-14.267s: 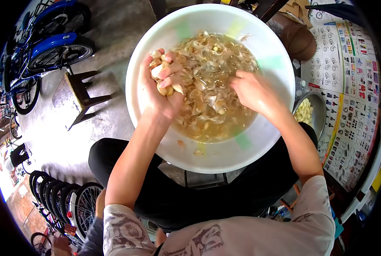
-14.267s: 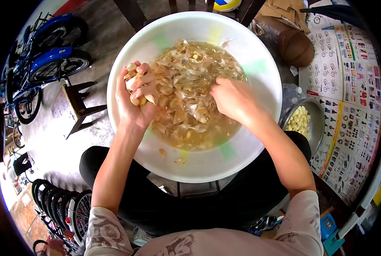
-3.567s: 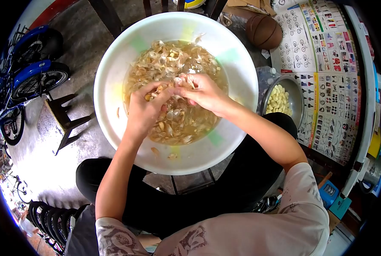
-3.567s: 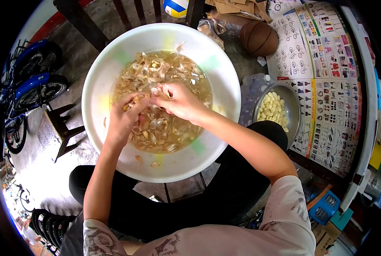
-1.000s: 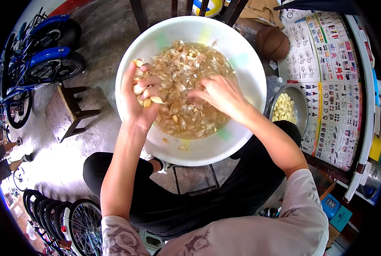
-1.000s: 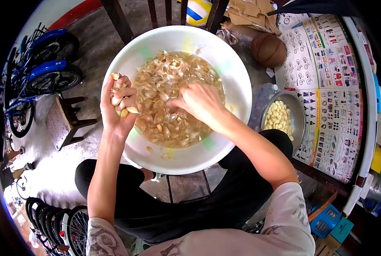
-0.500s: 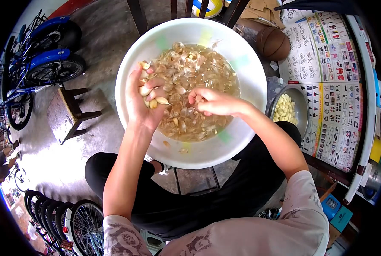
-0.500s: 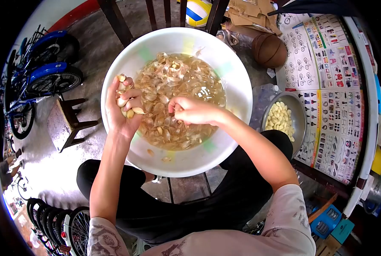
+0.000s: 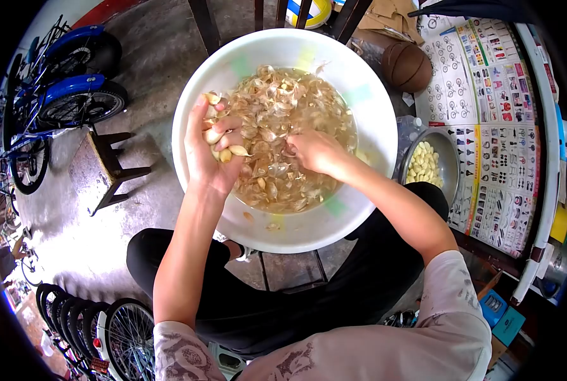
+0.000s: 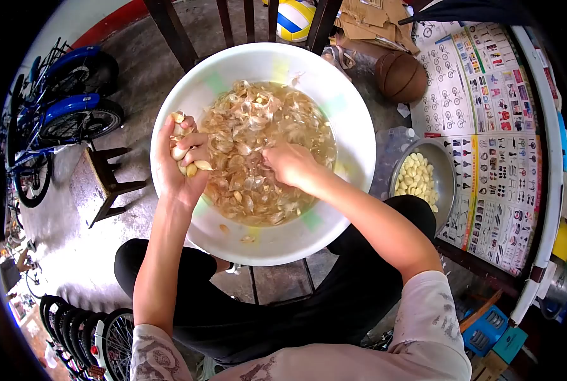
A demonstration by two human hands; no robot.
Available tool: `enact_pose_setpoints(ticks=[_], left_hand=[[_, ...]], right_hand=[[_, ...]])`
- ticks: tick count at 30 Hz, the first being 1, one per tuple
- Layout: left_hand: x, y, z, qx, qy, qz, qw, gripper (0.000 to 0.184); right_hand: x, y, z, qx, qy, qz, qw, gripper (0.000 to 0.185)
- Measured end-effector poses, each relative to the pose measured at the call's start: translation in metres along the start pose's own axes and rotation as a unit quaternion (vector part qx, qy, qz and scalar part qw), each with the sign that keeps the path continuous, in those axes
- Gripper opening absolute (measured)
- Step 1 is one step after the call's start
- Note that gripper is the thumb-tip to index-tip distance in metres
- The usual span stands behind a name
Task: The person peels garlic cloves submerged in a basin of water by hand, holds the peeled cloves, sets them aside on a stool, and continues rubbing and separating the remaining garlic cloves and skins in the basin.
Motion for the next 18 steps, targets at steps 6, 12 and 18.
enact_pose_setpoints(ticks=[6,12,18], left_hand=[[-0.002,-0.004,0.002,-0.023,0.013,-0.038,0.999,0.020],[-0.005,-0.008,-0.001,0.021,-0.012,-0.002,1.000,0.017],[-0.015,-0.004,0.003,0.017,0.033,-0.022,0.999,0.017]], right_hand=[[-0.005,0.004,-0.008,0.077,-0.148,0.115,0.979,0.024],[0.006,0.013,-0.003,0.192,-0.072,0.073,0.976,0.023],[0.015,0.006,0.024,0.236,0.005,-0.252,0.939,0.025]])
Point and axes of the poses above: each hand's wrist, its own z-axis away from the middle knuckle, its own y-axis out of the palm, x = y × z, the point moved 10 cm from there along -z, towards the middle knuckle, and after that the axes turned 9 degrees about -y, right-handed, at the moved point
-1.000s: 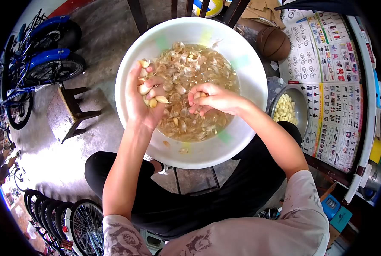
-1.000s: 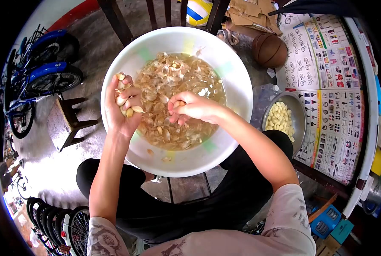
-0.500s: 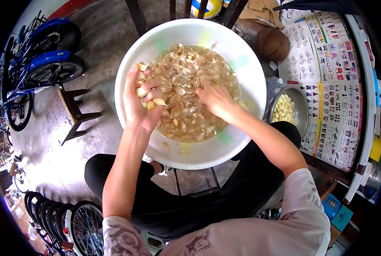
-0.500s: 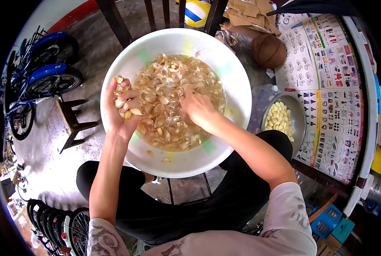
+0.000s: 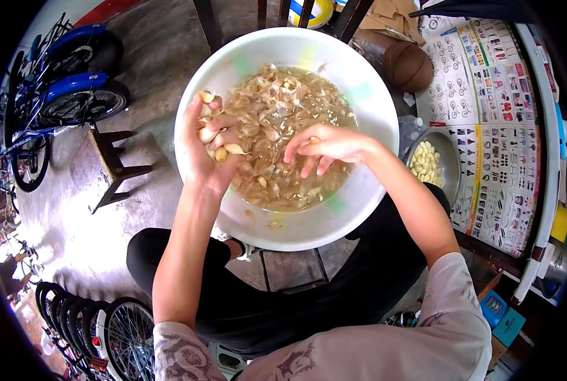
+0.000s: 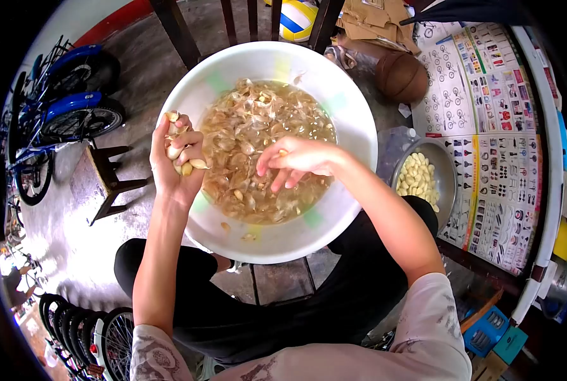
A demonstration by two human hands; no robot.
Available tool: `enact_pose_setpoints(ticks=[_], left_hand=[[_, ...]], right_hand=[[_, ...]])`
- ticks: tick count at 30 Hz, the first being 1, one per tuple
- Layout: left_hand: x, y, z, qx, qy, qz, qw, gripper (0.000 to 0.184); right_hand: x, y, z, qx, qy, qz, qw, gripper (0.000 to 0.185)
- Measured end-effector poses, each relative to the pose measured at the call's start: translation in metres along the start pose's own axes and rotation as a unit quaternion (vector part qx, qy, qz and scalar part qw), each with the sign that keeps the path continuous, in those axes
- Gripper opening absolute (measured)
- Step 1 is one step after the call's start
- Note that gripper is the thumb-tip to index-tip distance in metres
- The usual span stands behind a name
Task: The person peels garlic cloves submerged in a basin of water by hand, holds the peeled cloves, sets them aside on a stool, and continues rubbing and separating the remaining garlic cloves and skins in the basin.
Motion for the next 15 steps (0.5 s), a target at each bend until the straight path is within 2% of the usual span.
enact_pose_setpoints(ticks=[3,6,9,11,13,15], left_hand=[[0.001,0.002,0.000,0.014,-0.008,0.006,1.000,0.016],[0.003,-0.002,-0.001,0.017,-0.019,0.031,0.999,0.010],[0.001,0.000,0.000,0.024,-0.009,0.016,1.000,0.010],[0.003,0.000,-0.001,0.026,-0.014,0.018,0.999,0.013],[0.005,0.000,0.000,0.028,-0.019,0.020,0.999,0.017],[0.005,0.003,0.000,0.038,-0.021,0.017,0.999,0.017]], right_hand=[[0.010,0.000,0.007,-0.017,-0.020,-0.058,0.998,0.028],[0.007,0.001,0.003,0.031,-0.002,-0.098,0.995,0.032],[-0.009,-0.006,-0.003,-0.013,0.023,-0.125,0.992,0.033],[-0.012,-0.018,0.002,-0.088,0.065,0.075,0.991,0.032],[-0.013,-0.014,0.006,-0.075,0.067,0.032,0.994,0.033],[0.006,0.007,0.003,0.059,-0.026,-0.160,0.985,0.034]])
Point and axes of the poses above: each hand's wrist, its own z-axis away from the middle knuckle, its own y-axis out of the palm, x = y × z, the point moved 10 cm from there along -z, towards the middle knuckle, and after that the axes turned 9 degrees about -y, right-handed, at the moved point
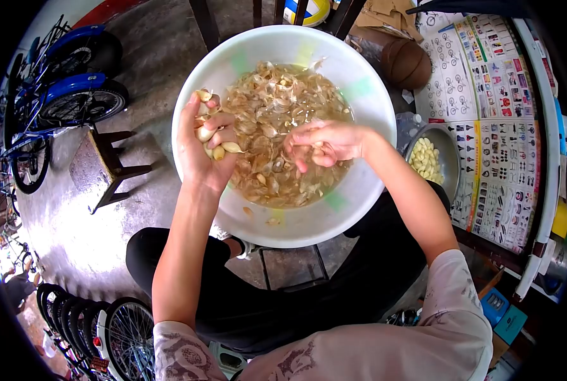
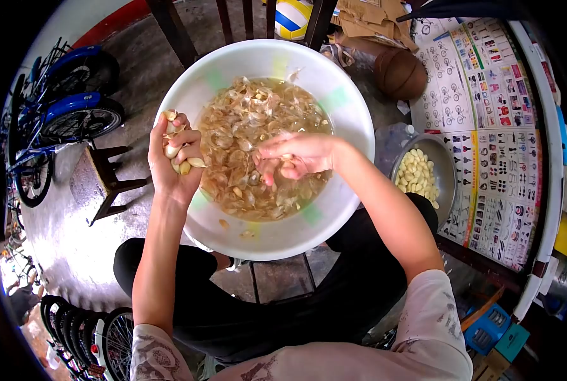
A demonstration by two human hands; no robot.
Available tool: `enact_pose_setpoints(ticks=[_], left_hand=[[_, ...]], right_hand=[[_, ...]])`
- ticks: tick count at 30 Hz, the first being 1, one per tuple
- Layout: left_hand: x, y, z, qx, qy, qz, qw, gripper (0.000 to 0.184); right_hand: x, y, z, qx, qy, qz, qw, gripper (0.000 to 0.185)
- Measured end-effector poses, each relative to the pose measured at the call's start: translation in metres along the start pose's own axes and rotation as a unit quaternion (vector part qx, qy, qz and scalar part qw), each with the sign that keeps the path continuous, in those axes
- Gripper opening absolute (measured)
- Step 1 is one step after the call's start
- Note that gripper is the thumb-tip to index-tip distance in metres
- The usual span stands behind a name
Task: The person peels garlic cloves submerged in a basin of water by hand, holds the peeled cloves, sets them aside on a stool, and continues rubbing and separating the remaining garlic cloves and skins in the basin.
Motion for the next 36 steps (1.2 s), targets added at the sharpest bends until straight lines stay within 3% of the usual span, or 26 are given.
enact_pose_setpoints(ticks=[2,4,6,9,15,16,17,20,21,22,24,25,26,28,32,36], left_hand=[[0.001,0.000,0.000,-0.005,0.001,0.002,1.000,0.017],[0.000,0.001,-0.001,-0.010,0.004,0.003,1.000,0.018],[-0.002,0.000,0.000,-0.013,0.011,0.000,1.000,0.017],[-0.002,-0.001,-0.001,-0.014,0.005,0.007,1.000,0.015],[-0.002,0.000,0.000,-0.027,0.012,-0.017,0.999,0.013],[-0.001,0.000,0.000,-0.025,0.011,-0.017,0.999,0.013],[0.000,0.001,-0.001,-0.021,0.005,-0.011,1.000,0.014],[0.003,-0.003,-0.004,-0.019,-0.009,-0.005,1.000,0.014],[0.003,-0.006,-0.004,-0.022,-0.010,-0.002,1.000,0.015],[0.001,-0.007,-0.005,-0.024,-0.010,0.000,1.000,0.015],[0.002,-0.006,-0.005,-0.019,-0.017,-0.004,1.000,0.016],[0.001,-0.004,-0.005,-0.016,-0.011,-0.009,1.000,0.017],[0.000,-0.001,-0.007,-0.011,-0.006,-0.015,1.000,0.017],[0.003,0.000,-0.006,-0.017,-0.011,-0.014,1.000,0.017],[0.003,-0.007,-0.009,-0.013,-0.026,0.009,1.000,0.018],[0.005,-0.008,-0.010,-0.008,-0.039,0.019,0.999,0.018]], right_hand=[[-0.005,-0.008,-0.003,-0.041,0.007,-0.003,0.999,0.033],[-0.020,-0.038,-0.006,-0.104,0.075,0.200,0.971,0.030],[-0.019,-0.036,0.000,-0.068,0.078,0.178,0.979,0.030],[-0.006,-0.053,0.009,-0.122,0.088,0.244,0.958,0.041],[0.033,-0.068,0.039,-0.128,0.071,0.337,0.930,0.034],[0.033,-0.071,0.042,-0.129,0.086,0.355,0.922,0.031],[0.030,-0.088,0.038,-0.162,0.114,0.484,0.853,0.029],[0.036,-0.095,0.034,-0.161,0.077,0.510,0.842,0.027],[0.031,-0.101,0.033,-0.146,0.022,0.310,0.939,0.025],[0.038,-0.109,0.033,-0.145,0.023,0.311,0.939,0.025],[0.070,-0.101,0.033,-0.143,-0.165,0.016,0.976,0.024],[0.075,-0.099,0.033,-0.162,-0.187,-0.038,0.968,0.025],[0.077,-0.093,0.032,-0.164,-0.190,-0.038,0.967,0.025],[0.060,-0.086,0.029,-0.170,-0.056,0.244,0.953,0.029],[0.053,-0.084,0.021,-0.181,-0.050,0.100,0.977,0.030],[0.063,-0.068,0.015,-0.171,-0.121,0.092,0.973,0.024]])
Point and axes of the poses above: each hand's wrist, its own z-axis away from the middle knuckle, its own y-axis out of the palm, x = y × z, the point moved 10 cm from there along -z, towards the middle knuckle, and after that the axes turned 9 degrees about -y, right-handed, at the moved point
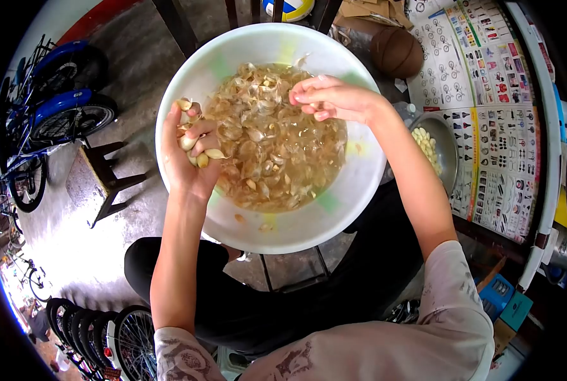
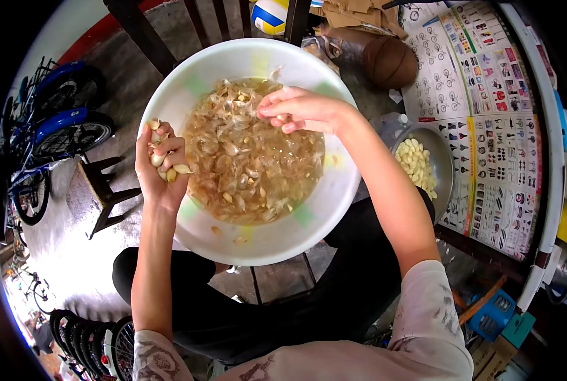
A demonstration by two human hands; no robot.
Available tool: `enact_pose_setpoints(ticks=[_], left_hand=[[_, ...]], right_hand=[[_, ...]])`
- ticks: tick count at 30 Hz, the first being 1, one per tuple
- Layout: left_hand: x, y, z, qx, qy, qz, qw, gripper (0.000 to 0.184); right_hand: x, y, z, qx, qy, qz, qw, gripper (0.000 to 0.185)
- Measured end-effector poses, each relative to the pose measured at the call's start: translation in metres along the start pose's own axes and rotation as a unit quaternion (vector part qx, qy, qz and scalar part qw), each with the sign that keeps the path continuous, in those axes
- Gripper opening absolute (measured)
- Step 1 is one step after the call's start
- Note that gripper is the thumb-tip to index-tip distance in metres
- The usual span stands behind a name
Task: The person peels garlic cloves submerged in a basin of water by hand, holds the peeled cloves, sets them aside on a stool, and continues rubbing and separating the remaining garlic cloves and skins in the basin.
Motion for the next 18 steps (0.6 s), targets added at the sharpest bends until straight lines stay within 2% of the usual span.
enact_pose_setpoints(ticks=[4,6,8,10,12,14,16,18], left_hand=[[-0.004,-0.005,-0.001,-0.022,0.022,-0.015,0.999,0.018],[-0.003,-0.007,-0.001,-0.029,0.021,-0.007,0.999,0.018],[-0.001,-0.005,-0.001,-0.022,0.017,-0.012,1.000,0.017],[-0.002,-0.004,-0.002,-0.022,0.019,-0.009,1.000,0.017],[-0.005,-0.003,-0.002,-0.024,0.026,-0.008,0.999,0.017],[-0.005,-0.003,-0.002,-0.033,0.028,-0.017,0.999,0.016],[-0.005,-0.001,-0.001,-0.037,0.034,-0.034,0.998,0.015],[-0.004,-0.001,0.000,-0.042,0.040,-0.048,0.997,0.014]], right_hand=[[0.006,0.003,0.004,0.024,-0.023,0.105,0.994,0.019],[0.011,-0.005,0.007,0.039,-0.060,0.301,0.951,0.023],[0.036,-0.001,0.028,0.045,-0.071,0.252,0.964,0.019],[0.069,-0.026,0.052,-0.011,-0.145,0.164,0.976,0.019],[0.092,-0.081,0.076,-0.171,-0.269,0.009,0.948,0.021],[0.094,-0.106,0.083,-0.161,-0.292,-0.070,0.940,0.024],[0.075,-0.143,0.069,-0.117,-0.290,-0.092,0.945,0.024],[0.045,-0.190,0.048,-0.235,-0.251,-0.070,0.936,0.026]])
Point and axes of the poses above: each hand's wrist, its own z-axis away from the middle knuckle, its own y-axis out of the palm, x = y × z, the point moved 10 cm from there along -z, towards the middle knuckle, and after that the axes turned 9 degrees about -y, right-handed, at the moved point
